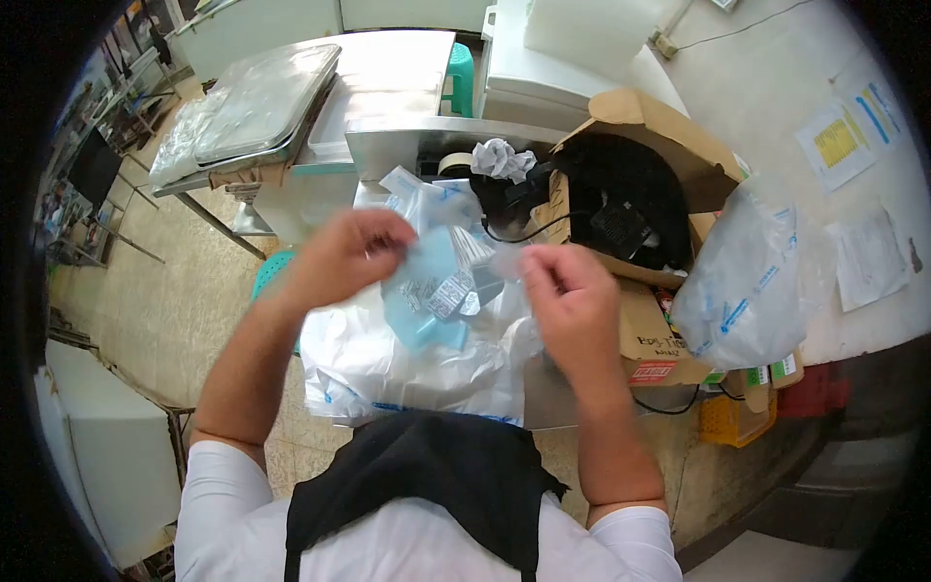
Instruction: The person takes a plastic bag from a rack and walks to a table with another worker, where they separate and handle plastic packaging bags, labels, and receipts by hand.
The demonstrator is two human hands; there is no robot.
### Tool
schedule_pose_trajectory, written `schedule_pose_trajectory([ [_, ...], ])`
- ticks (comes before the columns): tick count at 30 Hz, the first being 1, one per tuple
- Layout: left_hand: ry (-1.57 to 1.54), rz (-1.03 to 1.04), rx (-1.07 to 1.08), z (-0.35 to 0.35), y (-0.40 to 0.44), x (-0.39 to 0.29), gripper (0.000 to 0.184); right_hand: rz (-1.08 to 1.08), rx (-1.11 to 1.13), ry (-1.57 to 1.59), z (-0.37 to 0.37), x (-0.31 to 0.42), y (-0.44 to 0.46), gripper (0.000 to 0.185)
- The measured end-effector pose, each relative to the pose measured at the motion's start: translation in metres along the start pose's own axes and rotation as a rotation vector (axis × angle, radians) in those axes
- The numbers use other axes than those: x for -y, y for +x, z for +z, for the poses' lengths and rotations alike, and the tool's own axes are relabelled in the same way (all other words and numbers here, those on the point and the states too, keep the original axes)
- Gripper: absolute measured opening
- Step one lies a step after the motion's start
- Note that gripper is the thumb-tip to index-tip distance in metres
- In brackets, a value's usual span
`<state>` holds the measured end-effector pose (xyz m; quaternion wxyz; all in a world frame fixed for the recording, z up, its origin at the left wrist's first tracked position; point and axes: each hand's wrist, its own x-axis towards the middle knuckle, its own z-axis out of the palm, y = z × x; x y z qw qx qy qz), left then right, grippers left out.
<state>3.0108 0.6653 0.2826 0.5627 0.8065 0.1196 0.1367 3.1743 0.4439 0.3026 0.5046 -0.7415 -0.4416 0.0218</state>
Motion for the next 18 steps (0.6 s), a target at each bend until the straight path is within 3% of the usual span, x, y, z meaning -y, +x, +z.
schedule_pose_trajectory([
  [4, -0.018, 0.083, -0.198, -0.033, 0.029, -0.024, 0.016, 0.196, -0.077, 0.306, -0.019, -0.009, 0.0, 0.015],
  [8, -0.151, 0.076, -0.384, -0.047, 0.051, -0.039, 0.017, 0.344, 0.046, 0.364, -0.014, -0.027, -0.022, 0.016],
  [12, -0.123, 0.106, -0.422, -0.056, 0.063, -0.039, 0.02, 0.443, 0.198, 0.343, 0.022, -0.07, -0.056, 0.017],
  [15, 0.161, 0.041, -0.239, -0.046, 0.061, -0.005, 0.019, 0.266, 0.225, 0.117, 0.054, -0.103, -0.079, 0.015],
  [18, 0.249, 0.006, -0.217, -0.019, 0.042, 0.021, 0.02, 0.027, 0.193, -0.061, 0.07, -0.101, -0.084, 0.014],
])
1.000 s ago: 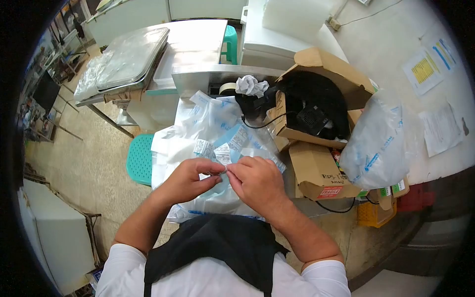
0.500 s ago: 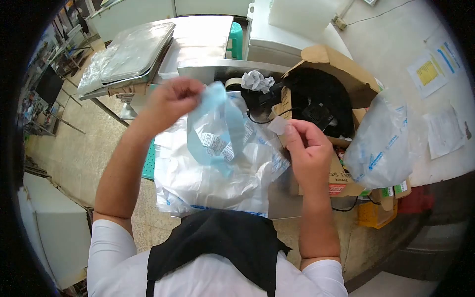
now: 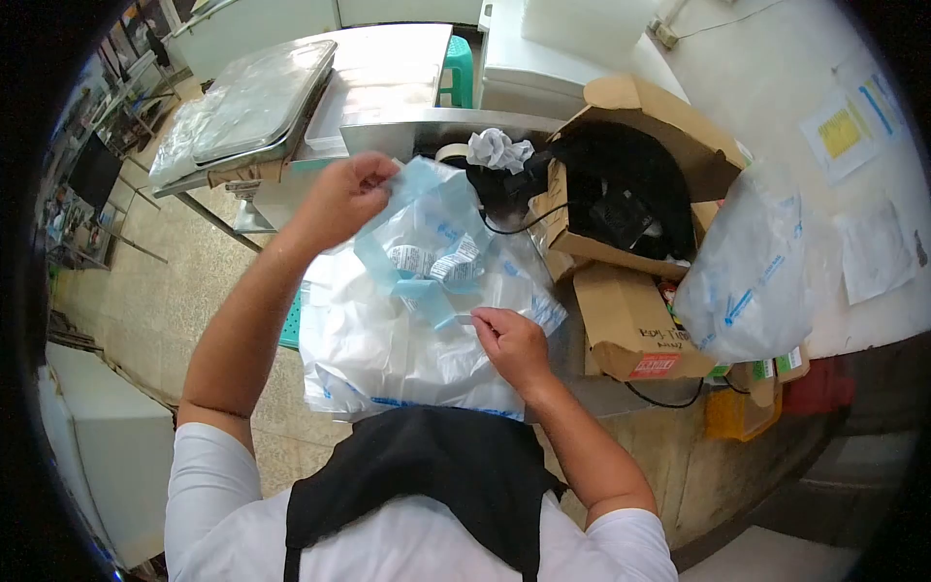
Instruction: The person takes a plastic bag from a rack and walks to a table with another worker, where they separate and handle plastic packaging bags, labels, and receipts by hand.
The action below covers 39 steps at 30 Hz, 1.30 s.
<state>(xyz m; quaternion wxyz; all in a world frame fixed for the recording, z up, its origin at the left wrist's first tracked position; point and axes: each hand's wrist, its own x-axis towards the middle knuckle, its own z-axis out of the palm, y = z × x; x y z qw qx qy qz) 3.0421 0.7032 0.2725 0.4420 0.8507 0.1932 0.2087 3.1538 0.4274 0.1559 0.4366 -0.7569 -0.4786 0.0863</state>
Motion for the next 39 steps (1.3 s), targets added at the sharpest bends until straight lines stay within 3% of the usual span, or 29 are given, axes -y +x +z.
schedule_pose_trajectory([
  [1, 0.082, -0.003, -0.021, 0.005, -0.005, 0.008, 0.021, -0.02, 0.008, -0.029, 0.002, -0.002, 0.0, 0.013],
  [9, -0.136, -0.12, -0.348, -0.012, -0.012, 0.093, 0.027, -0.334, 0.061, -0.271, 0.009, -0.032, -0.004, 0.012],
  [15, -0.223, -0.175, -0.403, -0.03, -0.015, 0.103, 0.034, -0.342, 0.122, -0.279, 0.004, -0.039, -0.012, 0.015],
  [18, -0.121, -0.225, -0.405, -0.031, -0.021, 0.101, 0.046, -0.366, 0.179, -0.296, 0.002, -0.042, -0.014, 0.016],
  [21, 0.398, 0.094, -0.656, -0.013, -0.037, 0.067, 0.056, -0.354, 0.196, -0.292, 0.002, -0.042, -0.017, 0.016],
  [24, 0.383, 0.325, -0.564, 0.013, -0.068, 0.019, 0.063, -0.351, 0.234, -0.312, 0.0, -0.043, -0.02, 0.016],
  [26, 0.113, 0.21, -0.239, 0.049, -0.098, 0.009, 0.055, -0.35, 0.272, -0.316, -0.003, -0.041, -0.021, 0.018],
  [27, -0.05, 0.011, 0.015, 0.066, -0.113, 0.003, 0.049, -0.351, 0.292, -0.317, -0.003, -0.041, -0.021, 0.019],
  [29, 0.052, 0.102, 0.374, 0.095, -0.125, -0.003, 0.046, -0.362, 0.321, -0.34, -0.003, -0.043, -0.021, 0.02],
  [31, 0.13, 0.154, 0.508, 0.123, -0.133, 0.011, 0.045, -0.354, 0.367, -0.373, -0.004, -0.041, -0.02, 0.021],
  [39, 0.47, 0.19, 0.648, 0.153, -0.143, 0.028, 0.046, -0.325, 0.393, -0.433, -0.009, -0.04, -0.025, 0.027],
])
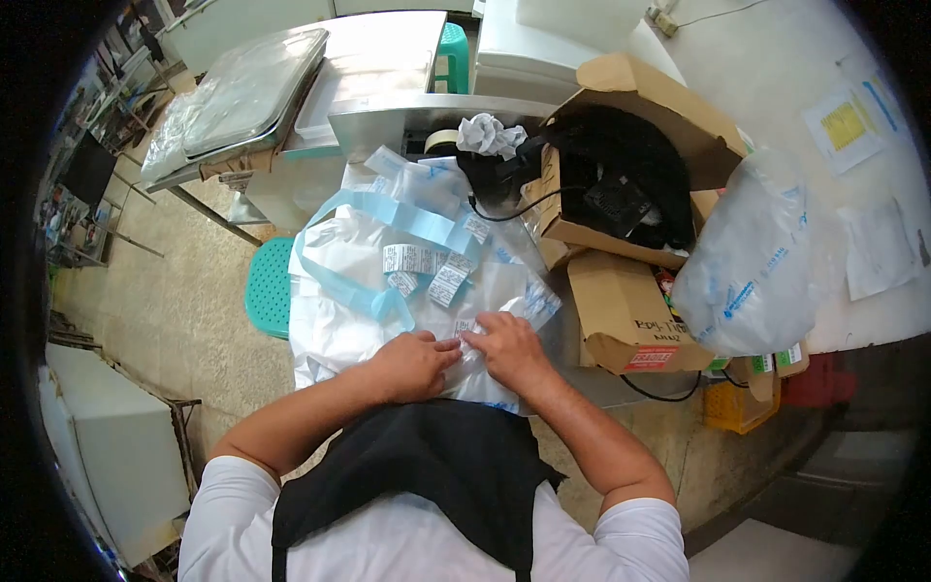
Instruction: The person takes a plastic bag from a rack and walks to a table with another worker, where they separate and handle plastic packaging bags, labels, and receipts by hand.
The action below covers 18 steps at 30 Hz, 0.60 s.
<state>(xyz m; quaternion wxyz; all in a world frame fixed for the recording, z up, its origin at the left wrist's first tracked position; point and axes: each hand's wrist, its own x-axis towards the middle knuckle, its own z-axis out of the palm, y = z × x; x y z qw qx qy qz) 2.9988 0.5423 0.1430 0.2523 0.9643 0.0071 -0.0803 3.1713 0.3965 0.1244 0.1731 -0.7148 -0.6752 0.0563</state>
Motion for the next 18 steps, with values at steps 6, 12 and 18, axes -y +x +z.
schedule_pose_trajectory([
  [6, 0.173, 0.044, 0.069, 0.006, -0.001, -0.004, 0.041, 0.09, -0.037, -0.061, 0.003, 0.005, 0.003, 0.03],
  [12, 0.178, 0.047, 0.035, 0.008, -0.004, -0.004, 0.042, 0.18, -0.023, -0.044, -0.003, 0.009, 0.005, 0.035],
  [18, 0.119, 0.004, 0.058, 0.0, -0.009, -0.009, 0.047, 0.466, -0.24, -0.139, 0.012, -0.011, 0.001, 0.041],
])
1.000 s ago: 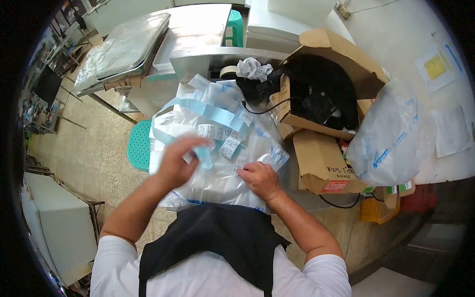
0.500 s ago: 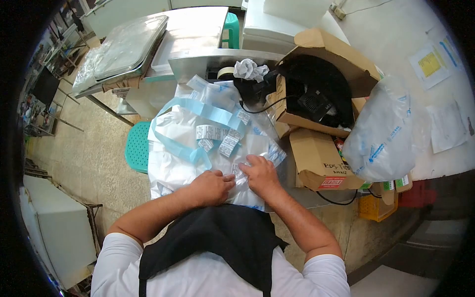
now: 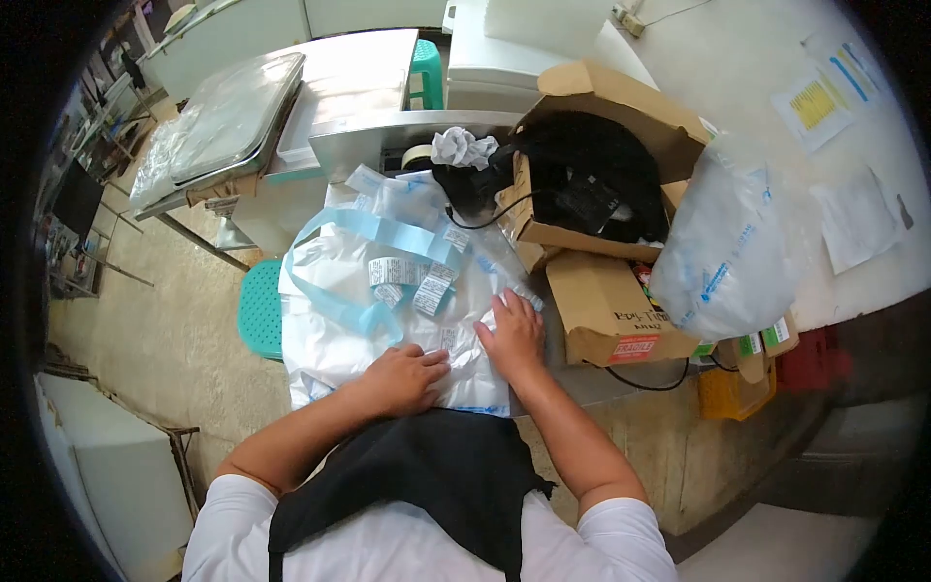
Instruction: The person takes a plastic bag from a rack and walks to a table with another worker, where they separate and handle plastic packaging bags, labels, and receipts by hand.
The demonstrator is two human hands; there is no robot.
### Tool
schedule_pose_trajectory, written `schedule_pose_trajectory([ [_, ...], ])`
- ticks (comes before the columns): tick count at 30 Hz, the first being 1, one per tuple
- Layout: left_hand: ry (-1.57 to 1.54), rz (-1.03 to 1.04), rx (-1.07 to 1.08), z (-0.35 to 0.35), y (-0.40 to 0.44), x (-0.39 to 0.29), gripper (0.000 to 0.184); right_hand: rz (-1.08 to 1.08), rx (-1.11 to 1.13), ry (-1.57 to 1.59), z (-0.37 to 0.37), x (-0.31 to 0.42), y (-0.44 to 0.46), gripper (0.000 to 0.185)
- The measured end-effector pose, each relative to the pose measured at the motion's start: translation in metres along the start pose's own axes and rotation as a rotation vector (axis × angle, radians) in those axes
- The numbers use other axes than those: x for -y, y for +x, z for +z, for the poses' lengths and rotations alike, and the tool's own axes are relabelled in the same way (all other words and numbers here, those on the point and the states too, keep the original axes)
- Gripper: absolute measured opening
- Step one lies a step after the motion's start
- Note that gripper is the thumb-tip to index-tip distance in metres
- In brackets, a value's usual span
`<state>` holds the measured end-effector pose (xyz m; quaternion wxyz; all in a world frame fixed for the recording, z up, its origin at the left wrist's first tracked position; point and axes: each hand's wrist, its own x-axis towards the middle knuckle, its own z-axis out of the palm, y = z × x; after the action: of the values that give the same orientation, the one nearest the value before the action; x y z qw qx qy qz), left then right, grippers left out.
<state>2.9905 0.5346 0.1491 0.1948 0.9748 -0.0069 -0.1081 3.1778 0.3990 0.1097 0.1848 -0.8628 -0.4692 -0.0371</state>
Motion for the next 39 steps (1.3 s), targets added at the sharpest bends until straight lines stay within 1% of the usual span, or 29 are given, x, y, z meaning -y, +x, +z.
schedule_pose_trajectory([
  [4, -0.005, 0.032, -0.009, 0.004, 0.0, 0.004, 0.05, -0.021, 0.015, 0.003, -0.005, 0.003, 0.0, 0.032],
  [7, -0.003, 0.045, -0.027, 0.006, -0.001, 0.005, 0.05, -0.023, -0.037, 0.077, 0.002, 0.002, -0.003, 0.023],
  [10, -0.013, 0.044, -0.034, 0.006, -0.003, 0.004, 0.05, -0.056, -0.086, 0.086, 0.004, 0.004, -0.003, 0.019],
  [13, -0.014, 0.04, -0.029, 0.006, -0.002, 0.006, 0.051, 0.198, -0.009, 0.597, -0.017, 0.013, -0.001, 0.024],
  [14, -0.015, 0.037, -0.021, 0.007, -0.001, 0.006, 0.051, 0.33, 0.157, 0.936, -0.051, 0.03, 0.004, 0.027],
  [15, -0.025, 0.033, 0.0, 0.002, -0.003, 0.005, 0.053, 0.472, 0.33, 1.272, -0.101, 0.053, 0.005, 0.03],
  [16, -0.039, 0.027, 0.0, 0.003, -0.002, 0.006, 0.053, 0.291, 0.481, 1.318, -0.148, 0.064, 0.005, 0.036],
  [17, -0.051, 0.029, 0.002, 0.004, -0.002, 0.008, 0.054, -0.082, 0.642, 1.483, -0.185, 0.071, 0.004, 0.037],
  [18, -0.061, 0.034, 0.005, 0.005, -0.002, 0.009, 0.054, -0.203, 0.772, 1.722, -0.22, 0.086, -0.003, 0.038],
  [19, -0.06, 0.031, 0.015, 0.005, -0.002, 0.008, 0.054, -0.43, 0.815, 1.78, -0.236, 0.099, -0.003, 0.035],
  [21, -0.057, 0.021, 0.027, 0.001, -0.002, 0.006, 0.053, -0.902, 0.808, 1.891, -0.239, 0.123, -0.008, 0.055],
  [23, -0.057, 0.014, 0.049, -0.007, -0.002, 0.002, 0.053, -1.128, 0.71, 1.918, -0.236, 0.129, -0.018, 0.074],
  [24, -0.062, 0.004, 0.063, -0.007, -0.003, 0.0, 0.053, -1.11, 0.667, 1.894, -0.238, 0.127, -0.019, 0.071],
  [26, -0.068, 0.021, 0.06, -0.006, -0.005, 0.001, 0.053, -0.893, 0.595, 1.696, -0.24, 0.108, -0.01, 0.047],
  [27, -0.071, 0.024, 0.052, -0.005, -0.005, 0.002, 0.053, -0.529, 0.373, 1.45, -0.242, 0.106, -0.008, 0.033],
  [28, -0.117, 0.04, 0.021, -0.001, -0.007, 0.003, 0.052, -0.157, 0.278, 1.209, -0.244, 0.104, -0.006, 0.021],
  [29, -0.16, 0.056, -0.01, 0.004, -0.008, 0.006, 0.051, -0.107, 0.058, 0.707, -0.2, 0.082, 0.002, 0.014],
  [30, -0.198, 0.07, -0.042, 0.006, -0.011, 0.009, 0.05, -0.053, 0.007, 0.458, -0.157, 0.059, 0.013, 0.015],
  [31, -0.231, 0.055, -0.058, 0.005, -0.014, 0.009, 0.049, 0.138, 0.201, 0.337, -0.126, 0.042, 0.022, 0.018],
  [33, -0.296, 0.023, -0.09, -0.002, -0.019, 0.004, 0.046, 0.023, 0.04, 0.171, -0.035, -0.004, 0.017, 0.02],
  [36, -0.371, -0.052, -0.106, -0.015, -0.032, 0.001, 0.045, -0.045, -0.134, -0.109, -0.003, 0.003, 0.017, 0.018],
  [39, -0.374, -0.062, -0.182, -0.013, -0.042, 0.008, 0.044, -0.086, -0.04, -0.111, -0.001, 0.003, 0.012, 0.014],
])
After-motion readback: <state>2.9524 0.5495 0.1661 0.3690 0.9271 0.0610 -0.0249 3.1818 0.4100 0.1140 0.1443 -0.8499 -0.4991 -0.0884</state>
